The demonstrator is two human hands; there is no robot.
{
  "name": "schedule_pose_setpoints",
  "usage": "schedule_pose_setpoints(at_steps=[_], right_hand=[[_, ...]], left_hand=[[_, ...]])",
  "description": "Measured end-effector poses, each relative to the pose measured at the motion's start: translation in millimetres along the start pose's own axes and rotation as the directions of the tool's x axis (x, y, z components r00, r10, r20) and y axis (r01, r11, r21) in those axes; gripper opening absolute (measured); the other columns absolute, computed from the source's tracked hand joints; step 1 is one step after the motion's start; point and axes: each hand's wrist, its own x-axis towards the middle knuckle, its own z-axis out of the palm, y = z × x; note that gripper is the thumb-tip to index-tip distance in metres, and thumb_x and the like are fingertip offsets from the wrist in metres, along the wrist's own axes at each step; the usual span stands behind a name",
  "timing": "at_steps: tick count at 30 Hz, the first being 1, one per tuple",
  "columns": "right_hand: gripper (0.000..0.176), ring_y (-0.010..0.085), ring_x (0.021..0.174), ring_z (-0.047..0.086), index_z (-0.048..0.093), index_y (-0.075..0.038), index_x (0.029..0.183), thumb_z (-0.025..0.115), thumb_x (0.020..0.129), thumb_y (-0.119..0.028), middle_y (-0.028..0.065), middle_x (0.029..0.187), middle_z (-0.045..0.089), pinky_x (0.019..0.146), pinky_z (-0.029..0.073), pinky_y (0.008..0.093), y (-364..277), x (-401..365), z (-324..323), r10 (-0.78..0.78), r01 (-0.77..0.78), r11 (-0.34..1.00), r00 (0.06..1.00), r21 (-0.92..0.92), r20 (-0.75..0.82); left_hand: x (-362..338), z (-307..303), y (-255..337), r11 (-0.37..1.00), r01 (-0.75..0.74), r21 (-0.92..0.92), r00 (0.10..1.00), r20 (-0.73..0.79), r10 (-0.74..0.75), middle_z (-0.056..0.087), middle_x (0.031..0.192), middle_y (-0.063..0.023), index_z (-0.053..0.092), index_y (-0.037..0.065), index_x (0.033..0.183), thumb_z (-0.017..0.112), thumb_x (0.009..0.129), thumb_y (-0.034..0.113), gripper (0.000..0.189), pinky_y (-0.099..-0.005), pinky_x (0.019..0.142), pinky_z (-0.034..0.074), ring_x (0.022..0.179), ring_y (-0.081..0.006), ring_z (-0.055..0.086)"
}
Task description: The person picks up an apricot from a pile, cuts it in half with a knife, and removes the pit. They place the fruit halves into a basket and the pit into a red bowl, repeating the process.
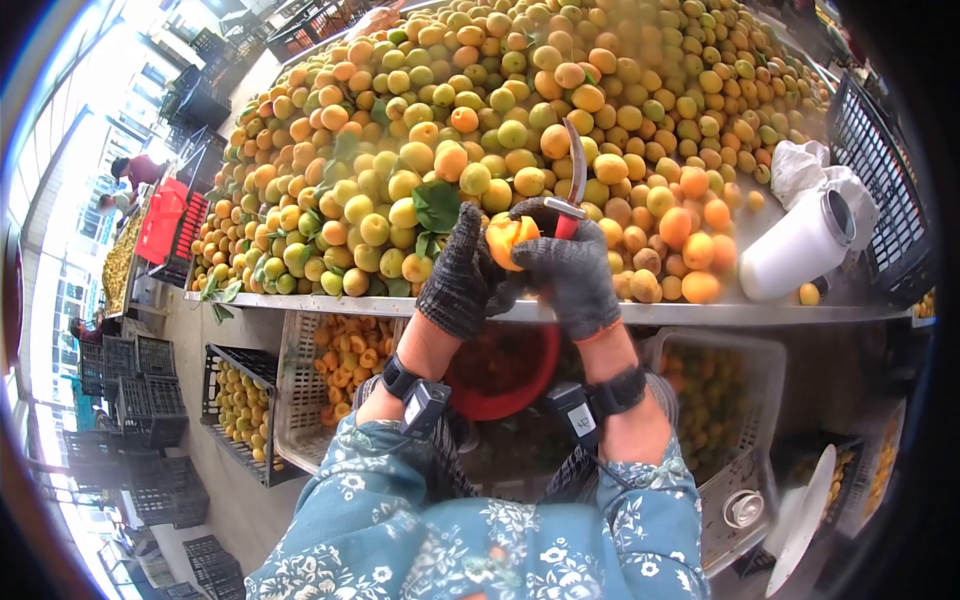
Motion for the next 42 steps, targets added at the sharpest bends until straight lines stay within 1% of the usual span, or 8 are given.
schedule_pose_setpoints(at_steps=[8, 10, 14, 16, 17, 19, 23, 42], right_hand=[[0.042, 0.0062, 0.046, 0.051, 0.063, -0.001, 0.110, 0.073, 0.072, -0.016, -0.0008, 0.068, 0.061, 0.043, 0.041, 0.0186, -2, 1, 2, 0.020, -0.020, 1.000, 1.000, -0.002, -0.021], [0.040, 0.0053, 0.047, 0.051, 0.063, -0.002, 0.111, 0.073, 0.075, -0.015, -0.0013, 0.067, 0.060, 0.043, 0.040, 0.0176, 1, 3, -1, -0.042, 0.042, 0.999, 0.999, -0.022, -0.021], [0.040, 0.0159, 0.085, 0.064, 0.061, 0.004, 0.111, 0.073, 0.073, -0.004, 0.0086, 0.097, 0.066, 0.075, 0.053, 0.0265, -4, 2, -7, 0.020, -0.020, 1.000, 0.999, 0.007, -0.033], [0.041, 0.0145, 0.082, 0.064, 0.062, 0.003, 0.111, 0.074, 0.073, -0.005, 0.0075, 0.096, 0.066, 0.074, 0.053, 0.0252, -5, 2, -8, 0.032, -0.035, 0.996, 0.999, -0.083, -0.041], [0.041, 0.0145, 0.082, 0.064, 0.062, 0.003, 0.111, 0.074, 0.073, -0.005, 0.0075, 0.096, 0.066, 0.074, 0.053, 0.0252, -4, 2, -7, 0.030, -0.033, 0.996, 0.999, -0.083, -0.040], [0.037, 0.0032, 0.048, 0.050, 0.064, -0.001, 0.110, 0.073, 0.076, -0.013, -0.0011, 0.071, 0.062, 0.044, 0.039, 0.0167, 1, 4, -6, -0.055, 0.041, 0.975, 0.997, -0.218, -0.061], [0.035, 0.0032, 0.049, 0.050, 0.065, -0.001, 0.109, 0.074, 0.076, -0.011, -0.0005, 0.072, 0.063, 0.044, 0.039, 0.0165, 5, 5, -9, -0.077, 0.051, 0.965, 0.993, -0.256, -0.093], [0.026, 0.0087, 0.060, 0.060, 0.066, 0.002, 0.101, 0.071, 0.077, -0.005, 0.0054, 0.079, 0.067, 0.052, 0.048, 0.0200, 8, 3, -10, -0.052, 0.020, 0.990, 0.974, -0.143, -0.222]], left_hand=[[-7, -8, 7, 0.958, -0.044, 0.284, 0.997, 0.070, 0.025, 0.062, 0.105, -0.0075, 0.058, 0.004, 0.115, 0.053, 0.095, 0.032, 0.035, -0.0318, 0.084, 0.050, 0.097, -0.0200, 0.060], [-4, 2, 0, 0.285, -0.538, 0.793, 0.783, 0.344, 0.518, 0.061, 0.087, -0.0036, 0.058, 0.005, 0.105, 0.059, 0.092, 0.028, 0.025, -0.0233, 0.058, 0.050, 0.077, -0.0142, 0.061], [-2, -5, 10, 0.158, -0.511, 0.845, 0.752, 0.351, 0.557, 0.061, 0.091, -0.0033, 0.059, 0.004, 0.104, 0.060, 0.092, 0.019, 0.019, -0.0233, 0.064, 0.051, 0.082, -0.0135, 0.061], [-6, 0, 21, -0.509, -0.469, 0.722, 0.629, 0.678, 0.381, 0.061, 0.091, -0.0034, 0.058, 0.005, 0.105, 0.057, 0.094, 0.020, 0.019, -0.0229, 0.060, 0.050, 0.080, -0.0120, 0.061], [-9, 6, 20, -0.510, -0.470, 0.720, 0.628, 0.679, 0.380, 0.061, 0.091, -0.0034, 0.058, 0.005, 0.105, 0.057, 0.094, 0.020, 0.019, -0.0229, 0.060, 0.050, 0.080, -0.0120, 0.061], [-16, 15, 13, 0.619, -0.246, 0.746, 0.931, 0.004, 0.365, 0.061, 0.087, -0.0030, 0.058, 0.007, 0.106, 0.055, 0.095, 0.025, 0.021, -0.0230, 0.057, 0.049, 0.072, -0.0118, 0.062], [-13, 12, 10, 0.300, -0.314, 0.901, 0.859, 0.135, 0.494, 0.061, 0.083, -0.0027, 0.056, 0.007, 0.109, 0.054, 0.095, 0.029, 0.026, -0.0236, 0.052, 0.048, 0.061, -0.0102, 0.059], [-5, 20, 0, 0.793, -0.268, 0.546, 0.919, -0.102, 0.381, 0.060, 0.077, -0.0013, 0.055, 0.008, 0.104, 0.061, 0.091, 0.036, 0.032, -0.0185, 0.041, 0.042, 0.051, -0.0069, 0.053]])
